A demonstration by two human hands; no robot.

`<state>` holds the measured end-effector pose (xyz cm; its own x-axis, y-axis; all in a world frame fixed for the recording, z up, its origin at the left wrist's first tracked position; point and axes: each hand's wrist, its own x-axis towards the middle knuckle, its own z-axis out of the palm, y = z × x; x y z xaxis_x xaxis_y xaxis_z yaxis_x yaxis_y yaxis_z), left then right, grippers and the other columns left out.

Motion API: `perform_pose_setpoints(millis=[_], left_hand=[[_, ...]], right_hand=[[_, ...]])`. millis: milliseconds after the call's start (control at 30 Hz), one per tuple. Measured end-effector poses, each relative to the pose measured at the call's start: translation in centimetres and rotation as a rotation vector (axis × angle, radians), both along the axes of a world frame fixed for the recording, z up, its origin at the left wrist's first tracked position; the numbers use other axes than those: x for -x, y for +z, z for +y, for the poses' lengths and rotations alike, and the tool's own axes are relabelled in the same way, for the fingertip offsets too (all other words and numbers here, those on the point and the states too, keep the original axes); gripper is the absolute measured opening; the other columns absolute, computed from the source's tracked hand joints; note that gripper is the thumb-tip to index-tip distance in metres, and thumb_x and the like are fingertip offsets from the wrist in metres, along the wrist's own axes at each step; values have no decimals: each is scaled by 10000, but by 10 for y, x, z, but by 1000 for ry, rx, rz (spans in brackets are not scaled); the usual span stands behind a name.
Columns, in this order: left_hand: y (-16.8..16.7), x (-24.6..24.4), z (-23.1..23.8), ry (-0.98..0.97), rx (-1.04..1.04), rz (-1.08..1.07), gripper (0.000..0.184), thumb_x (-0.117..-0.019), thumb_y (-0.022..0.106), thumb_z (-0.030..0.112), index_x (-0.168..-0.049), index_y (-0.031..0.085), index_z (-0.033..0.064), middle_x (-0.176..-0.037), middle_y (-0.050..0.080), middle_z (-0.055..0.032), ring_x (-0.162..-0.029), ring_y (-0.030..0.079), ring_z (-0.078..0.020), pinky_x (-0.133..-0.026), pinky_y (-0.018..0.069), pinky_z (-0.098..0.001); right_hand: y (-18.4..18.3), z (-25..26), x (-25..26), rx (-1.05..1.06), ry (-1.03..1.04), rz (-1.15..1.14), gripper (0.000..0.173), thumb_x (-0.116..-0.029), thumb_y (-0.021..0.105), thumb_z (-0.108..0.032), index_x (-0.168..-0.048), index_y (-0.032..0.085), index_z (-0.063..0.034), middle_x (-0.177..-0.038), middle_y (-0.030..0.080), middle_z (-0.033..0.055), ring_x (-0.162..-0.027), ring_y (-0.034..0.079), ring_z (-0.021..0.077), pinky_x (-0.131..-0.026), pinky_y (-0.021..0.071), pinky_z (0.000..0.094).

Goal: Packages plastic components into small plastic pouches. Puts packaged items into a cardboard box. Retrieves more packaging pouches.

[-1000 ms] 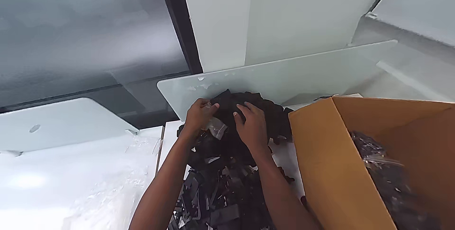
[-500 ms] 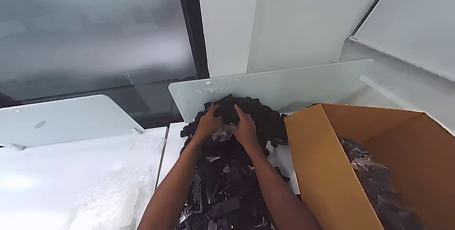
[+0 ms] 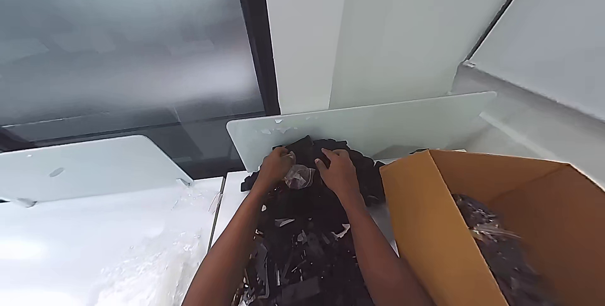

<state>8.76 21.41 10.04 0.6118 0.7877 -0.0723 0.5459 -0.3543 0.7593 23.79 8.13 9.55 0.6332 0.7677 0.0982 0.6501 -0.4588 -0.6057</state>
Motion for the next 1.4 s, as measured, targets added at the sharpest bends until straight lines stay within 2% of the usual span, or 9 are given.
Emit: perform_pose_setpoints(millis=[133, 267, 433, 600, 767, 933, 1033, 1300, 1400], left_hand=[[2, 33, -12, 130, -10, -180, 362, -1050, 579, 296, -1258, 589, 0, -1077, 673, -215, -955, 674, -326, -870, 544, -538], [-3, 76, -31, 177, 91, -500, 280, -1087, 506, 265, -1258, 541, 47, -980, 651, -130, -828, 644, -211, -743, 550, -412], [-34, 140, -55, 212, -53, -685, 263, -1063, 529, 185, -1272, 508, 27, -1113, 700, -122, -974, 689, -185, -855, 571, -386], [-66, 201, -66, 325, -169, -571, 245, -1029, 547, 190, -1194, 564, 9, -1101, 658, -116, -969, 658, -175, -862, 558, -372], [-69, 245, -49, 435, 117, -555, 183, -1071, 503, 183, -1156, 473, 24, -916, 589, -83, -626, 599, -126, -561, 534, -287], [-80, 285, 13, 555, 234, -541, 181, -1102, 464, 210, -1188, 438, 53, -815, 593, -66, -475, 505, -94, -446, 455, -231], [-92, 301, 52, 632, 268, -471, 205, -1089, 513, 221, -1160, 451, 39, -768, 619, -83, -455, 557, -121, -438, 510, -260], [-86, 370, 47, 456, -153, -137, 322, -1052, 595, 263, -1283, 502, 58, -650, 638, -81, -442, 594, -166, -438, 535, -346], [-64, 422, 13, 388, -209, -2, 250, -1079, 530, 225, -1271, 563, 68, -685, 647, -82, -472, 617, -173, -450, 554, -361]], right_hand=[[-1, -25, 31, -241, -13, 136, 445, -1014, 619, -417, -1275, 703, -66, -1246, 666, 188, -1092, 666, 320, -946, 534, 507], [-2, -40, 81, -378, 19, 936, 551, -1059, 545, -416, -1460, 474, -46, -1337, 594, 209, -1048, 702, 297, -827, 617, 437], [-9, -36, 137, -294, 36, 1453, 654, -1032, 597, -407, -1565, 292, -180, -1383, 551, 238, -1024, 701, 402, -774, 631, 520], [-27, -33, 187, -147, 177, 1410, 722, -1023, 607, -415, -1600, 204, -253, -1436, 520, 189, -1165, 645, 374, -866, 596, 554], [-62, 4, 219, -158, 208, 1043, 663, -916, 702, 1, -1499, 390, -45, -1006, 676, 185, -751, 704, 222, -663, 611, 354], [-77, 69, 239, -112, 260, 864, 641, -932, 657, 21, -1495, 358, -44, -904, 681, 153, -656, 680, 186, -608, 588, 328], [-81, 105, 249, -69, 313, 658, 606, -947, 639, -10, -1486, 377, -95, -916, 712, 117, -680, 694, 203, -635, 588, 378], [-82, 88, 280, -23, 489, 643, 241, -995, 530, 8, -1167, 692, -38, -968, 691, 99, -744, 697, 147, -698, 615, 329], [-80, 64, 318, 41, 613, 781, 276, -996, 535, 2, -1219, 695, -24, -968, 686, 101, -751, 700, 138, -692, 626, 308]])
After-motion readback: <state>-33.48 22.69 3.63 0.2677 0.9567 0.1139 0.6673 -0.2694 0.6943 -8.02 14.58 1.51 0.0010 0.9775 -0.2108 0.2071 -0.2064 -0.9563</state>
